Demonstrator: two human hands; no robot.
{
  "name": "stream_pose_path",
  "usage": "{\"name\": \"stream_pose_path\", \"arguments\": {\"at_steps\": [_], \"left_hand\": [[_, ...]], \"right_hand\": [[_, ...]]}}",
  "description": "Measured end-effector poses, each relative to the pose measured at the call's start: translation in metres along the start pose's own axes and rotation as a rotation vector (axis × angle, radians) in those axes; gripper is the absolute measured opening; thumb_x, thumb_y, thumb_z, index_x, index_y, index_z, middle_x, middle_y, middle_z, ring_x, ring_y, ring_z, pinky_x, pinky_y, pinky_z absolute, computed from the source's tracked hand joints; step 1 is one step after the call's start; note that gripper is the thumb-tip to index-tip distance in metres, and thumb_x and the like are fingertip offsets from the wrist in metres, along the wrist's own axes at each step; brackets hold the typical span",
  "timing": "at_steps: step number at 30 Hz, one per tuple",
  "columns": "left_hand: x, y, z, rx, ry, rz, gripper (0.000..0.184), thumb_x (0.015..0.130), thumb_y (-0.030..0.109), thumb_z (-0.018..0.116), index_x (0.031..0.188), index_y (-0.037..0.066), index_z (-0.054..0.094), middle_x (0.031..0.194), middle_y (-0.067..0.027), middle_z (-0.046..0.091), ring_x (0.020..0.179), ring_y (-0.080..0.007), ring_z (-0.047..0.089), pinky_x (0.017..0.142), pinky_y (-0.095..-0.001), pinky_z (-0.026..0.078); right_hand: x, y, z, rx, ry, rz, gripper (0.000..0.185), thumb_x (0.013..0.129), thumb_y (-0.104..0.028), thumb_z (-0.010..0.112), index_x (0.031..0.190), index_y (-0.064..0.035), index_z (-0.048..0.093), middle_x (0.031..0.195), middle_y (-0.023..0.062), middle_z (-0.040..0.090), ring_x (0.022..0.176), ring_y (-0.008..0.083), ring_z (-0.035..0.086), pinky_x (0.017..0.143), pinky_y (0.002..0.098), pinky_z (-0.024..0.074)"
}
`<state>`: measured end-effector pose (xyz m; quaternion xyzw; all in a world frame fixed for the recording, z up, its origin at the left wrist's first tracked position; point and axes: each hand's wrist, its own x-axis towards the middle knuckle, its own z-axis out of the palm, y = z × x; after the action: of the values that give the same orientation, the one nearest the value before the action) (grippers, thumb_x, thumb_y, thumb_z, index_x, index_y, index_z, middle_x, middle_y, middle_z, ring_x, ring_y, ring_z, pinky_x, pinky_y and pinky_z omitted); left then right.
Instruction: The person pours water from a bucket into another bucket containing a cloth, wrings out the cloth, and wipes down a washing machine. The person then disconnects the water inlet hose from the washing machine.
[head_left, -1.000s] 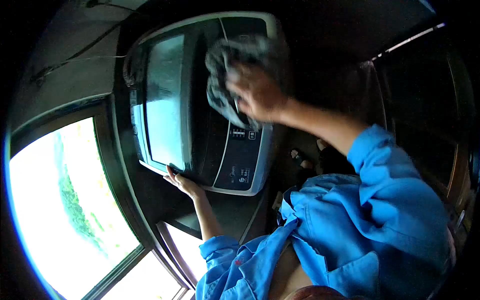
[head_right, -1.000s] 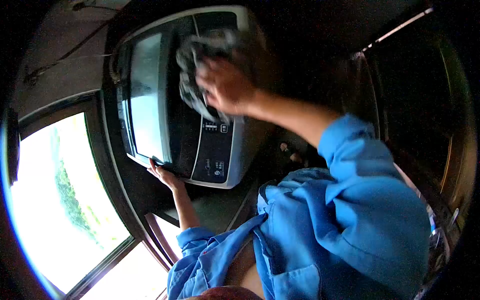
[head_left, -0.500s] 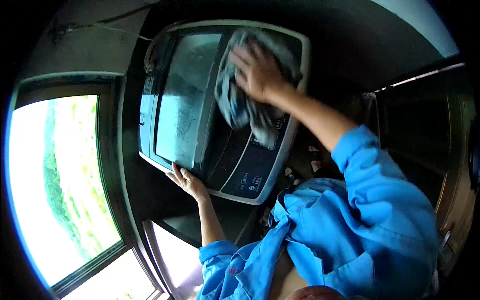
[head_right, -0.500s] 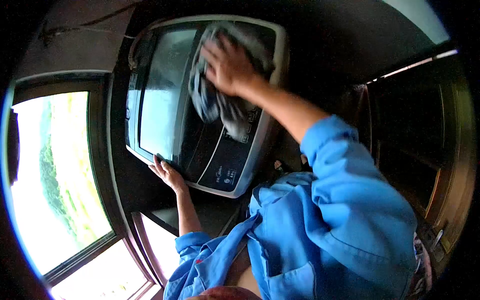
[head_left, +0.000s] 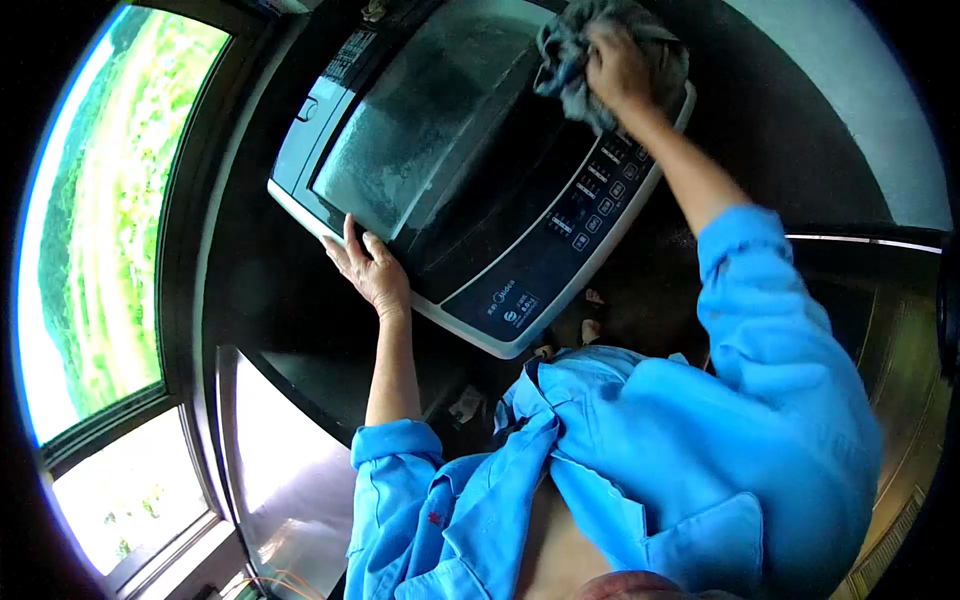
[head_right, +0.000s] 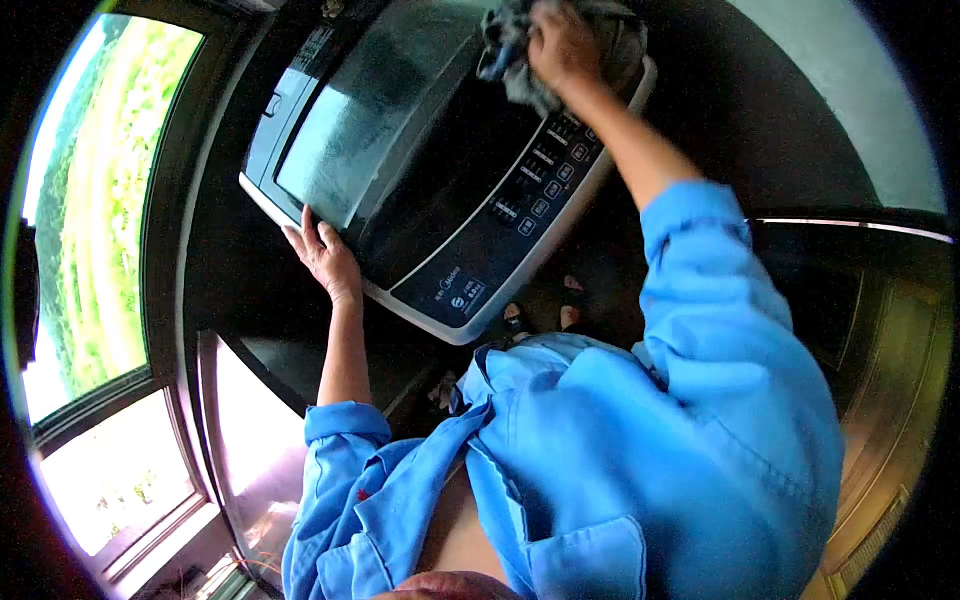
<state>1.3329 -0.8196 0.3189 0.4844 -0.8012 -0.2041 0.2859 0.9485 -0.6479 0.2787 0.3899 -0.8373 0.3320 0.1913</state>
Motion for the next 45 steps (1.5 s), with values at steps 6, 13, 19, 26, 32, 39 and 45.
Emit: {"name": "stream_pose_path", "arguments": {"at_steps": [6, 13, 19, 26, 32, 39, 45], "left_hand": [[-0.001, 0.006, -0.001, -0.016, 0.0, -0.006, 0.038, 0.089, 0.027, 0.039, 0.126, 0.02, 0.045, 0.142, -0.0204, 0.013, 0.131, -0.0356, 0.011, 0.106, -0.043, 0.012], [0.012, -0.037, 0.016, -0.235, -0.024, 0.09, 0.035, 0.091, 0.029, 0.039, 0.125, 0.023, 0.046, 0.144, -0.0169, 0.01, 0.131, -0.0364, 0.008, 0.105, -0.045, 0.009], [0.006, -0.015, 0.007, -0.125, -0.011, 0.086, 0.035, 0.091, 0.027, 0.039, 0.125, 0.02, 0.045, 0.142, -0.0209, 0.012, 0.13, -0.0387, 0.01, 0.105, -0.0459, 0.011], [-0.003, -0.001, -0.002, -0.137, -0.016, 0.055, 0.035, 0.091, 0.025, 0.039, 0.125, 0.019, 0.044, 0.142, -0.0198, 0.011, 0.131, -0.0355, 0.011, 0.105, -0.0448, 0.013], [-0.004, 0.013, -0.008, -0.132, -0.03, 0.031, 0.033, 0.092, 0.025, 0.039, 0.124, 0.02, 0.045, 0.142, -0.0175, 0.01, 0.132, -0.0331, 0.011, 0.105, -0.0436, 0.016], [-0.003, 0.005, -0.004, -0.174, -0.034, 0.04, 0.033, 0.091, 0.025, 0.04, 0.124, 0.02, 0.046, 0.142, -0.0185, 0.009, 0.132, -0.0335, 0.009, 0.105, -0.043, 0.016], [0.0, -0.002, -0.005, -0.203, -0.101, 0.042, 0.037, 0.092, 0.03, 0.037, 0.127, 0.019, 0.042, 0.143, -0.0196, 0.003, 0.132, -0.0358, 0.002, 0.106, -0.0451, 0.01]], "right_hand": [[-0.129, -0.19, -0.059, 0.116, -0.175, -0.124, 0.044, 0.074, -0.017, 0.055, 0.116, -0.0076, 0.047, 0.125, 0.0105, 0.041, 0.125, 0.0337, 0.027, 0.101, 0.0475, 0.0248], [-0.19, -0.313, -0.045, 0.185, -0.272, -0.225, 0.05, 0.076, -0.025, 0.053, 0.12, -0.002, 0.044, 0.128, 0.0171, 0.037, 0.127, 0.0363, 0.023, 0.101, 0.0492, 0.0197], [-0.171, -0.251, -0.06, 0.159, -0.22, -0.253, 0.035, 0.07, -0.019, 0.062, 0.103, -0.0104, 0.054, 0.12, 0.0082, 0.042, 0.122, 0.0272, 0.032, 0.099, 0.0452, 0.0263], [-0.091, -0.095, -0.069, -0.155, 0.067, 0.006, 0.03, 0.075, -0.004, 0.056, 0.104, -0.0083, 0.055, 0.109, 0.0114, 0.054, 0.099, 0.0247, 0.053, 0.084, 0.0358, 0.0429], [-0.017, 0.036, -0.059, -0.12, 0.068, 0.211, 0.032, 0.079, -0.012, 0.048, 0.111, -0.008, 0.053, 0.114, 0.0143, 0.05, 0.106, 0.0331, 0.047, 0.089, 0.041, 0.0386], [-0.037, 0.015, -0.054, -0.207, 0.138, 0.259, 0.029, 0.078, -0.013, 0.05, 0.106, -0.0063, 0.055, 0.109, 0.0159, 0.053, 0.104, 0.0331, 0.048, 0.086, 0.0416, 0.04], [-0.149, -0.18, -0.077, 0.028, 0.006, -0.12, 0.019, 0.069, -0.025, 0.063, 0.078, -0.0096, 0.056, 0.095, 0.0082, 0.051, 0.096, 0.024, 0.049, 0.08, 0.0387, 0.0412]]}}
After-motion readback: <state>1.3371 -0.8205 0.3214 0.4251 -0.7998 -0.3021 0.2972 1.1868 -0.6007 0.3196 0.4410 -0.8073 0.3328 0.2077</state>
